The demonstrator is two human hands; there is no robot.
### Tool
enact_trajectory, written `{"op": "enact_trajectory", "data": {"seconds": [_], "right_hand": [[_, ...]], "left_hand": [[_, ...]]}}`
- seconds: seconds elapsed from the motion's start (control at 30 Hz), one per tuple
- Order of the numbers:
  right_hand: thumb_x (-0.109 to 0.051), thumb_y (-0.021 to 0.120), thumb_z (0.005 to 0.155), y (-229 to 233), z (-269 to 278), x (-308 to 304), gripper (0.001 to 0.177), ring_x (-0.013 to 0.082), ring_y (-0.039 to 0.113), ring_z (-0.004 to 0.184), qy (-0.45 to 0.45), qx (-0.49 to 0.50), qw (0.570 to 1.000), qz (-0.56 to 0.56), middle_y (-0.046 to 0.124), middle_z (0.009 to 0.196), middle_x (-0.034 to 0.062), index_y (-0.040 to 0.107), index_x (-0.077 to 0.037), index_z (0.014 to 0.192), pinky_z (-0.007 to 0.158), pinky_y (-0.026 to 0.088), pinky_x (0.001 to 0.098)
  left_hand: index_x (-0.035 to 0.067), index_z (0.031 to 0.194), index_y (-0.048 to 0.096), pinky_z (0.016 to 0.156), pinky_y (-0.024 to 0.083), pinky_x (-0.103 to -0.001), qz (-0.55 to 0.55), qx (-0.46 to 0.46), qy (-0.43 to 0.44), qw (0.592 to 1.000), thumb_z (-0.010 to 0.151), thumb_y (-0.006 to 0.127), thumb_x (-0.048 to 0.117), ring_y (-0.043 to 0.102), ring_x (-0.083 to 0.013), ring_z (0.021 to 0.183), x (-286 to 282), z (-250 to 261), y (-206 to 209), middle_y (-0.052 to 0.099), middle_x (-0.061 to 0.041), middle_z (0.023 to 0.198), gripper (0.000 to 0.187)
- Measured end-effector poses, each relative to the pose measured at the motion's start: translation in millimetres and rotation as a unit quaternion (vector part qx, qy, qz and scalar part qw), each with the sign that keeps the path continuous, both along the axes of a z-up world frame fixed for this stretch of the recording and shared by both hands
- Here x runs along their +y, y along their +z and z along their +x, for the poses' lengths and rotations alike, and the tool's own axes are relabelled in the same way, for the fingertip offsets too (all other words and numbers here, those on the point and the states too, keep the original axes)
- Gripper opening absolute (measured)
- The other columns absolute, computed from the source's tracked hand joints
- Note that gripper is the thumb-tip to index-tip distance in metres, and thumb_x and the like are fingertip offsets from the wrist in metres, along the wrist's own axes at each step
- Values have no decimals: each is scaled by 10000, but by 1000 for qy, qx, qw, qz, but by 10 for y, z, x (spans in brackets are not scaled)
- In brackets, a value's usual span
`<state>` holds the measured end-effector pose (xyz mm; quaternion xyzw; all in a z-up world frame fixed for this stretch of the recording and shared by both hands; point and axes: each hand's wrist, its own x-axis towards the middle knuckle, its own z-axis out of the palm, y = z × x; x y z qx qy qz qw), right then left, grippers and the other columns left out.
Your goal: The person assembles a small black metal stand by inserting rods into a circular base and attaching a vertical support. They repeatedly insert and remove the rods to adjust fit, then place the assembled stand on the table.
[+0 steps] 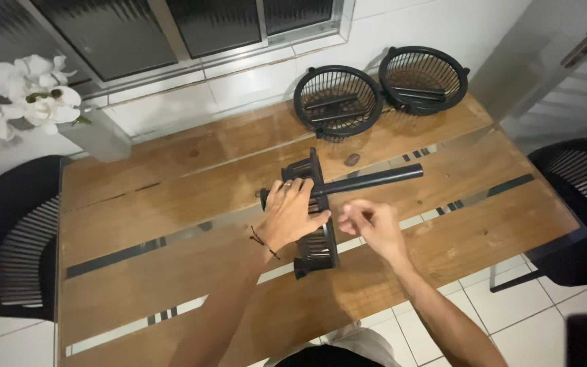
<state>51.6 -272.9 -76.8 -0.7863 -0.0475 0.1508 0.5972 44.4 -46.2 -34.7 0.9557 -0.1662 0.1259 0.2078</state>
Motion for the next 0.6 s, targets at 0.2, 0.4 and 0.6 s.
{"op": "enact_trajectory", "data": {"seconds": [0.2, 0.4, 0.6], "right_hand": [[-207, 721, 796, 516, 353, -107, 511, 378, 714, 893, 105, -610, 739, -268, 697, 1154, 171, 562, -32, 1249, 750, 574, 464], [-252, 665, 938, 646, 644, 2, 299, 411, 703, 768, 260, -437, 770, -386, 691, 1072, 215, 571, -7, 1081, 597, 542, 500], [-328, 665, 903, 562, 818, 41, 364, 392, 707, 712, 283, -441, 746, -412, 706, 838, 175, 559, -24, 1075, 550, 540, 483]], "left_hand": [[-28, 1172, 617, 983, 400, -504, 21, 35, 12, 999, 629, 784, 525, 619, -383, 1084, -237, 123, -23, 680, -203, 1105, 792], [-58, 1165, 612, 1047, 392, -529, 48, -4, 74, 996, 767, 761, 553, 619, -417, 1121, -350, 264, -136, 673, -236, 1089, 744], [-13, 1088, 628, 955, 451, -506, 36, 61, 44, 996, 707, 748, 484, 646, -377, 1079, -369, 342, -121, 695, -217, 1024, 638]]}}
